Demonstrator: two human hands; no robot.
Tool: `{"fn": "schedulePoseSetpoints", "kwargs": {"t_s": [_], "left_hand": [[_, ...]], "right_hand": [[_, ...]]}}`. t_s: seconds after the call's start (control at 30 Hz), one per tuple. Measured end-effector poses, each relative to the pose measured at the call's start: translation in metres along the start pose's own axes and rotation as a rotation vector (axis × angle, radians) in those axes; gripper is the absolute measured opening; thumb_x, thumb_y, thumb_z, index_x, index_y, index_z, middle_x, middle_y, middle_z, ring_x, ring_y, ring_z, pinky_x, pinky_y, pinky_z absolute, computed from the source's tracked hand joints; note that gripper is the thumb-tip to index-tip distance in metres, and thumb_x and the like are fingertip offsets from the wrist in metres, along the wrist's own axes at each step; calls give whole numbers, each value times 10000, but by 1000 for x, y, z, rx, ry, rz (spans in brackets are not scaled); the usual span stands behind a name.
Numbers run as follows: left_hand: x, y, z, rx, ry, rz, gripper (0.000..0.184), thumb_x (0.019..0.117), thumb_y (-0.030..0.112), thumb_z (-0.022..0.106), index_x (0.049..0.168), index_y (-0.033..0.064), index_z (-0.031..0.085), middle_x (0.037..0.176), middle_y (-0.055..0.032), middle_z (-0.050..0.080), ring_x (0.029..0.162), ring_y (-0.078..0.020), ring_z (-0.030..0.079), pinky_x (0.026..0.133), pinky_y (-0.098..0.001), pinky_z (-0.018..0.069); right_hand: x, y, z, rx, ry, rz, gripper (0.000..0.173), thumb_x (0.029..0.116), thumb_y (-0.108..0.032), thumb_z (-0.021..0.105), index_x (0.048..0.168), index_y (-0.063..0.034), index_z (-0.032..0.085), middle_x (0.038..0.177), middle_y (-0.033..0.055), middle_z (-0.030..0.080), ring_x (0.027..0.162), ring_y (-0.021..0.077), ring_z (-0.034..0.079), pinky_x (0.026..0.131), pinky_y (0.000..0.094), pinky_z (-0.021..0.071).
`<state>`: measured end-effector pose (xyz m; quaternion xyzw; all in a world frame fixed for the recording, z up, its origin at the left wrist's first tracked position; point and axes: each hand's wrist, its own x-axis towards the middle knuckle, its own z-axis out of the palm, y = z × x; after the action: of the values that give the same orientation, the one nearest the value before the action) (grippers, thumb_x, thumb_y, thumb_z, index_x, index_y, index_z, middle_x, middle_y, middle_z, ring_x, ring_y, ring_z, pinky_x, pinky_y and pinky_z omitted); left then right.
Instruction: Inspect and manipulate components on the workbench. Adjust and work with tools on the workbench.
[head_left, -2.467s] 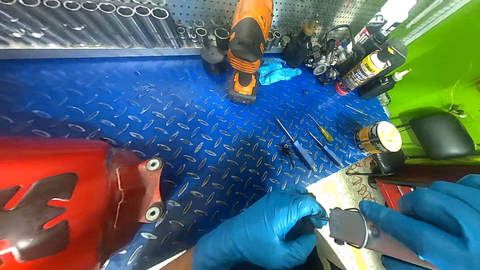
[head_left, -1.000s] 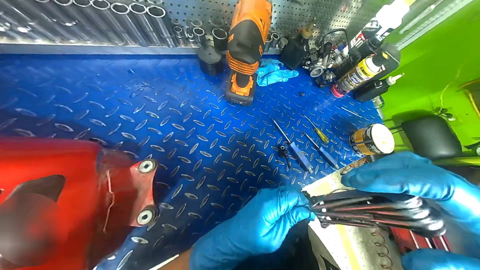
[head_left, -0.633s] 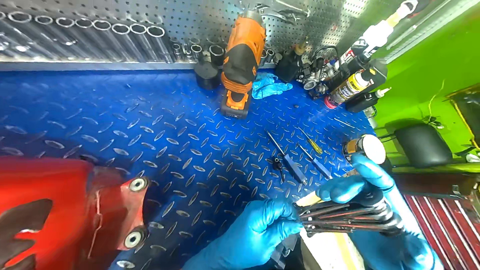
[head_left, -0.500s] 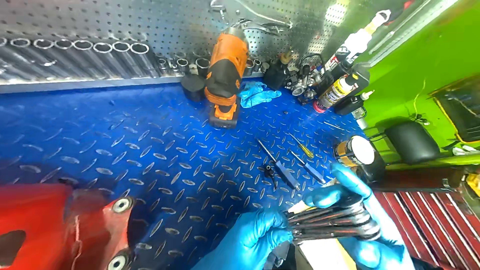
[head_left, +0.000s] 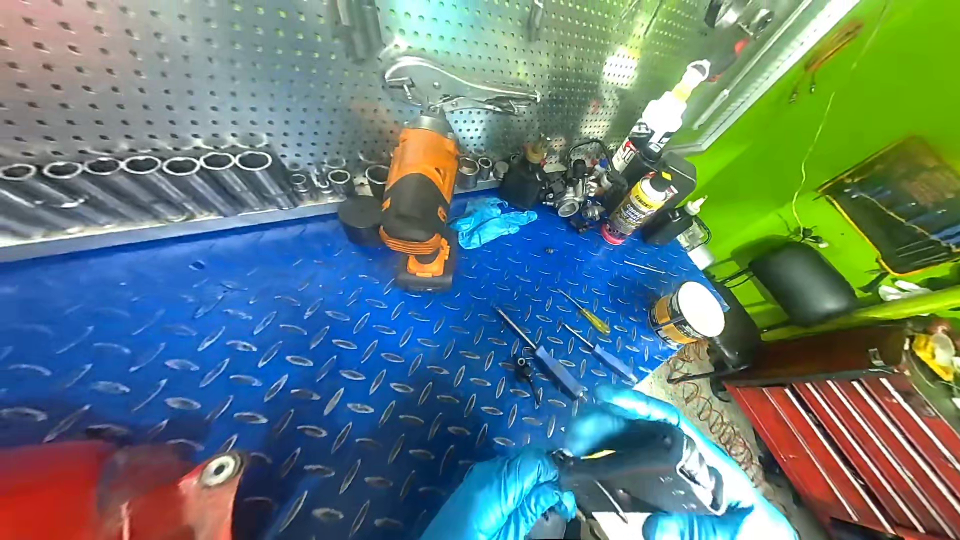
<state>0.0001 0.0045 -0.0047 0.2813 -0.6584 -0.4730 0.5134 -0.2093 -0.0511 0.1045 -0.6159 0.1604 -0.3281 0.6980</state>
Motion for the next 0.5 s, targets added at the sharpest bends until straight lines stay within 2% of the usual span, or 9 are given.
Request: {"fn": "schedulePoseSetpoints", "kwargs": {"t_s": [0.07, 0.17, 0.23, 0.27, 0.3, 0.33, 0.4, 0.43, 0.5], "left_hand": [[-1, -1, 1, -22, -11, 4, 250, 1069, 139, 518, 1048, -55, 675, 988, -166, 718, 982, -119, 687, 915, -238, 539], [13, 29, -7, -28, -49, -94, 186, 1008, 87, 606, 988, -88, 667, 940, -194, 707, 926, -131, 684, 867, -211, 532], [31, 64, -15, 12, -47, -194, 146, 896, -36, 608, 905, -164, 678, 877, -238, 712, 861, -147, 682, 825, -196, 508], [25, 50, -11, 6, -25, -113, 151, 937, -4, 601, 899, -136, 665, 871, -221, 705, 872, -141, 684, 832, -190, 511], [13, 24, -5, -25, -10, -17, 186, 1016, 72, 588, 941, -87, 651, 903, -190, 694, 913, -129, 682, 855, -199, 529], [5, 3, 0, -44, 10, 59, 199, 1042, 120, 575, 977, -55, 644, 934, -169, 691, 945, -126, 681, 872, -219, 543], [-2, -10, 4, -72, 26, 99, 198, 1049, 147, 571, 998, -31, 642, 971, -151, 687, 984, -121, 674, 899, -236, 544], [-2, -9, 4, -84, 28, 98, 199, 1043, 144, 580, 983, -31, 652, 971, -150, 695, 992, -122, 678, 912, -238, 544], [4, 4, 0, -64, -1, 64, 227, 1043, 124, 575, 907, -46, 638, 902, -167, 683, 947, -152, 679, 908, -245, 538]], "right_hand": [[-2, -4, -2, 18, 28, 19, 605, 984, -124, 661, 1540, -132, 425, 1350, 99, 655, 1227, 231, 641, 1060, 409, 527], [4, -1, 8, -72, 183, -54, 604, 887, -97, 783, 1442, -163, 555, 1175, 5, 722, 1045, 108, 692, 927, 290, 583], [8, 5, 16, -180, 224, -125, 603, 855, -146, 821, 1406, -188, 579, 1207, -70, 683, 1028, 13, 648, 903, 202, 552], [8, 7, 17, -240, 195, -136, 591, 883, -211, 800, 1422, -184, 558, 1264, -73, 639, 1090, 8, 602, 949, 195, 510], [7, 5, 16, -288, 152, -123, 567, 928, -265, 746, 1439, -162, 525, 1324, -38, 605, 1171, 47, 572, 1010, 237, 486], [6, 3, 15, -288, 109, -101, 542, 973, -294, 685, 1458, -144, 495, 1386, 4, 585, 1249, 107, 563, 1063, 304, 481], [2, -2, 11, -127, 58, -52, 462, 1029, -198, 598, 1475, -136, 494, 1449, 62, 580, 1324, 204, 562, 1118, 405, 472], [1, -2, 9, -33, 59, -42, 439, 1034, -140, 582, 1468, -136, 518, 1436, 76, 600, 1320, 226, 577, 1117, 419, 478], [0, -2, 6, -20, 104, -44, 438, 997, -99, 640, 1429, -131, 573, 1373, 49, 649, 1257, 178, 621, 1079, 367, 511]]}}
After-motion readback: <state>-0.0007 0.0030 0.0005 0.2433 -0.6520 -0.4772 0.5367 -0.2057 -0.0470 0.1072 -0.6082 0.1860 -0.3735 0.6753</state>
